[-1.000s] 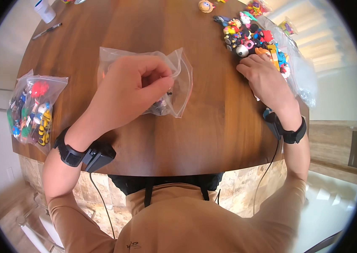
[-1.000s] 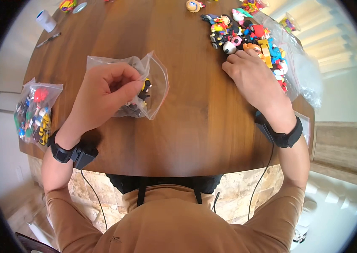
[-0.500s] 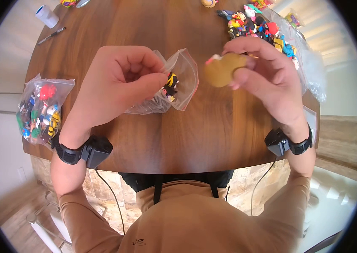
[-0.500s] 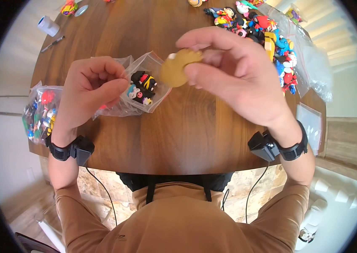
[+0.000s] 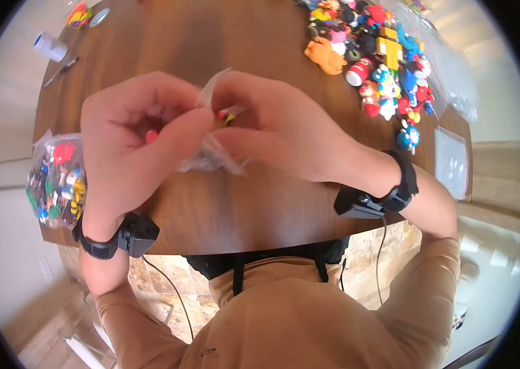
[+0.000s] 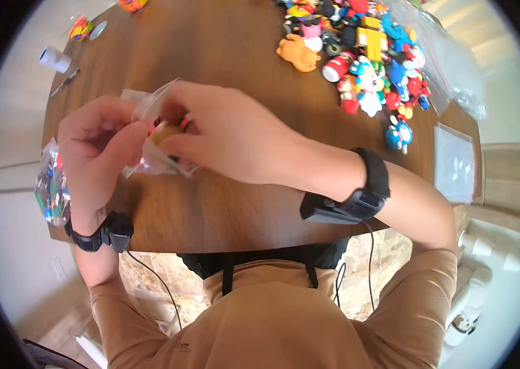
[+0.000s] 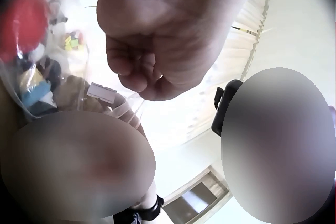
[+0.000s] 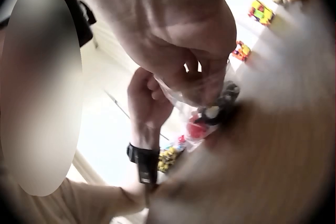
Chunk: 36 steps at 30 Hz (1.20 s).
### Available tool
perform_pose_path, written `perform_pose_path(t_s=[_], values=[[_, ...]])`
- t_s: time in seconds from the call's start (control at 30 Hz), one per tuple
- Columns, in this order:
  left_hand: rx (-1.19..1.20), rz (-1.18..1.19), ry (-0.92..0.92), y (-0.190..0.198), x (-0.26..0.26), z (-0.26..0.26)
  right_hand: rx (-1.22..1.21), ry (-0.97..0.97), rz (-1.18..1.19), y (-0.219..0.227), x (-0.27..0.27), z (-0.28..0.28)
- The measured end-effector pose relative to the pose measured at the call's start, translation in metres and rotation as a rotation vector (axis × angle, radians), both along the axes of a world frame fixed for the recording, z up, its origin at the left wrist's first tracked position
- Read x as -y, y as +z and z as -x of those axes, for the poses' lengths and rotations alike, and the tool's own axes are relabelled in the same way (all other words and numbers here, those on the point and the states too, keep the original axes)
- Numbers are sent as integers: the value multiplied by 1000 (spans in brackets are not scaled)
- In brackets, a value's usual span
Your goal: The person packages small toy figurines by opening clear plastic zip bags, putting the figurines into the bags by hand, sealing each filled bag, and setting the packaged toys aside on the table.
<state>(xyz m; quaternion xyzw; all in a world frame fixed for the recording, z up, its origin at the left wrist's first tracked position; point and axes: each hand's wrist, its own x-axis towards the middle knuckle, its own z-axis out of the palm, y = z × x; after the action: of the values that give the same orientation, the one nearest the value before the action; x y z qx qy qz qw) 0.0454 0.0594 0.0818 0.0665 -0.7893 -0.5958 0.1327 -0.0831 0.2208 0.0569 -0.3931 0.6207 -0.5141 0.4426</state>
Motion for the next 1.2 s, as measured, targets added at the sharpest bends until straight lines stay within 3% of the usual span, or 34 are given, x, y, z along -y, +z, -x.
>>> perform_pose_path(t_s=[0.03,0.1,0.13,0.17,0.23,0.3,0.37,0.43,0.53,0.67,0.73,0.87,0.93,0.97,1.03,1.2], values=[[-6,-4,-19,1,-3,1,-6,-19,-4,-6,3,-2],[-65,-47,45,0,-4,-1,-46,-35,345,-16,14,-10],[-137,-43,35,-2,-1,-1,-267,30,262,-11,6,-5],[-135,-44,31,-1,-1,-1,-266,27,261,2,1,-1],[-64,8,85,3,-4,0,-473,250,45,18,-6,12],[35,84,38,-1,-6,6,-782,-54,179,13,-17,31],[147,161,10,-15,-2,13,-1344,-50,73,17,-30,63],[176,261,-184,-38,4,17,-1636,-11,-209,7,-42,86],[146,262,-148,-39,1,17,-1690,63,-256,-11,-51,102],[73,436,-149,-52,-6,17,-1682,96,-261,-9,-50,97],[-208,974,-187,-66,-11,19,-1484,111,-264,-3,-50,95],[-184,1005,-150,-60,-13,18,-1357,41,-175,1,-53,93],[-84,345,11,-45,-10,17,-661,-150,-268,5,-53,92],[-86,343,18,-44,-8,18,-665,-142,-267,7,-52,90],[-220,157,56,-44,-3,21,108,-132,-21,13,-53,85],[-246,141,50,-37,-14,17,0,-178,-34,14,-34,35]])
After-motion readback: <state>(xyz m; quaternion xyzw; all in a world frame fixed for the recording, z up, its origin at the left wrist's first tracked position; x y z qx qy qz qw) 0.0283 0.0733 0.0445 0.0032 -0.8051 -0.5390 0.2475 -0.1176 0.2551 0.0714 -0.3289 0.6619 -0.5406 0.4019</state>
